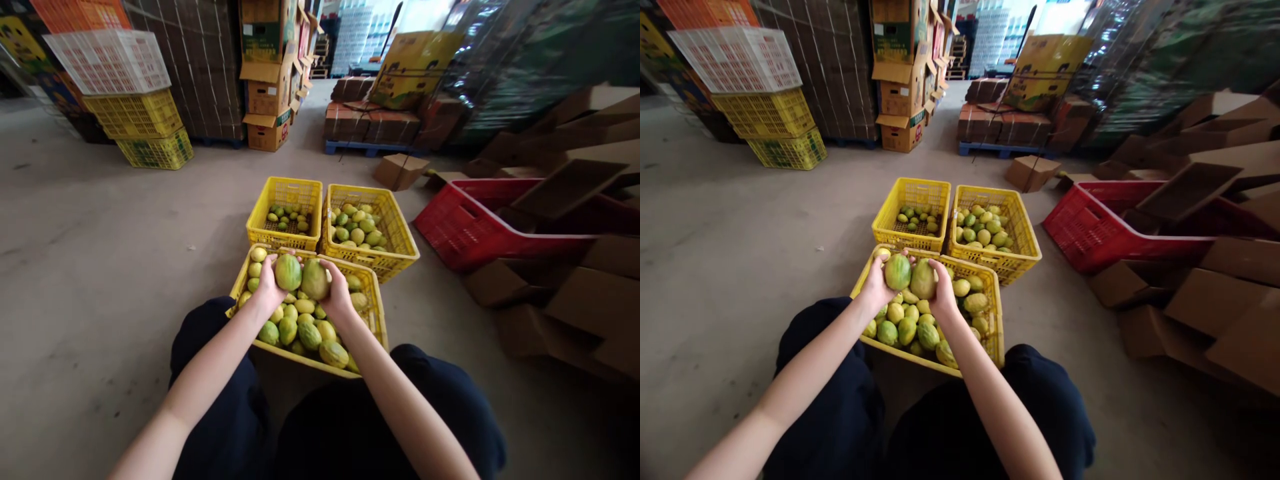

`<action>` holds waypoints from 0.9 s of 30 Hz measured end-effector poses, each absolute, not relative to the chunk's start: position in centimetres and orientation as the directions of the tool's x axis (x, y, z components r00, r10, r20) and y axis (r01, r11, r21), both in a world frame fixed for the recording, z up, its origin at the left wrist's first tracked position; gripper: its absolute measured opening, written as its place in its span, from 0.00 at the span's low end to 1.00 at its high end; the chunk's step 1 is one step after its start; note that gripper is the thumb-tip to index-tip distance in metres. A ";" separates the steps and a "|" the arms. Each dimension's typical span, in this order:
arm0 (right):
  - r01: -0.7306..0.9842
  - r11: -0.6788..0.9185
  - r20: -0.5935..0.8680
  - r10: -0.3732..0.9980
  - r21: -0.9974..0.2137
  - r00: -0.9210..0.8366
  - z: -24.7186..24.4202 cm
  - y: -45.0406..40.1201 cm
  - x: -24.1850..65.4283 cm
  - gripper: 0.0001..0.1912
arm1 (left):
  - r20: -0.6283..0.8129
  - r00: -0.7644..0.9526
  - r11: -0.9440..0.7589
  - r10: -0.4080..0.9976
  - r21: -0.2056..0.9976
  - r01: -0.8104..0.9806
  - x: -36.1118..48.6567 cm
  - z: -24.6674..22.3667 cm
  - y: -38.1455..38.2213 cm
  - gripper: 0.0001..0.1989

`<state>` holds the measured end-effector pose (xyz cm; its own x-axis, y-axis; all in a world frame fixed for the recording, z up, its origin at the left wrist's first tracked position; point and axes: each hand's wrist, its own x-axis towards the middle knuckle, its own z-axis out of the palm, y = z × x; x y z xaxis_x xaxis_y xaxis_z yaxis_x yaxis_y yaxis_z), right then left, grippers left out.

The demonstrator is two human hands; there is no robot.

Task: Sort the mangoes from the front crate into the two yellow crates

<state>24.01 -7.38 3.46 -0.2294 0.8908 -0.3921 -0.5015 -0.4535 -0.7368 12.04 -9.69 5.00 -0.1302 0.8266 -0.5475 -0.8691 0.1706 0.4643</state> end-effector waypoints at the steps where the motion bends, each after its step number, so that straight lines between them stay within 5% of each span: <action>1: -0.512 -0.545 -0.489 0.835 -0.664 -0.253 3.7 -7.1 24.1 0.04 | -0.590 -0.119 0.194 0.798 0.439 -0.877 12.0 4.9 -9.6 0.17; 4: -0.505 -0.679 -0.665 0.705 -0.533 -0.246 4.1 -6.5 24.4 0.03 | -0.644 -0.117 0.207 0.756 0.404 -0.891 12.0 4.4 -9.3 0.13; 9: -0.549 -0.706 -0.713 0.652 -0.447 -0.257 4.0 -6.0 24.5 0.03 | -0.661 -0.117 0.206 0.741 0.391 -0.897 12.1 3.7 -8.7 0.11; 21: -0.527 -0.669 -0.636 0.719 -0.524 -0.281 5.4 -6.1 24.6 0.08 | -0.633 -0.198 0.061 0.748 0.363 -0.930 11.8 4.6 -8.9 0.09; 27: -0.560 -0.670 -0.605 0.721 -0.487 -0.338 5.8 -5.7 25.5 0.12 | -0.581 -0.073 0.165 0.811 0.345 -0.924 11.7 4.7 -9.1 0.16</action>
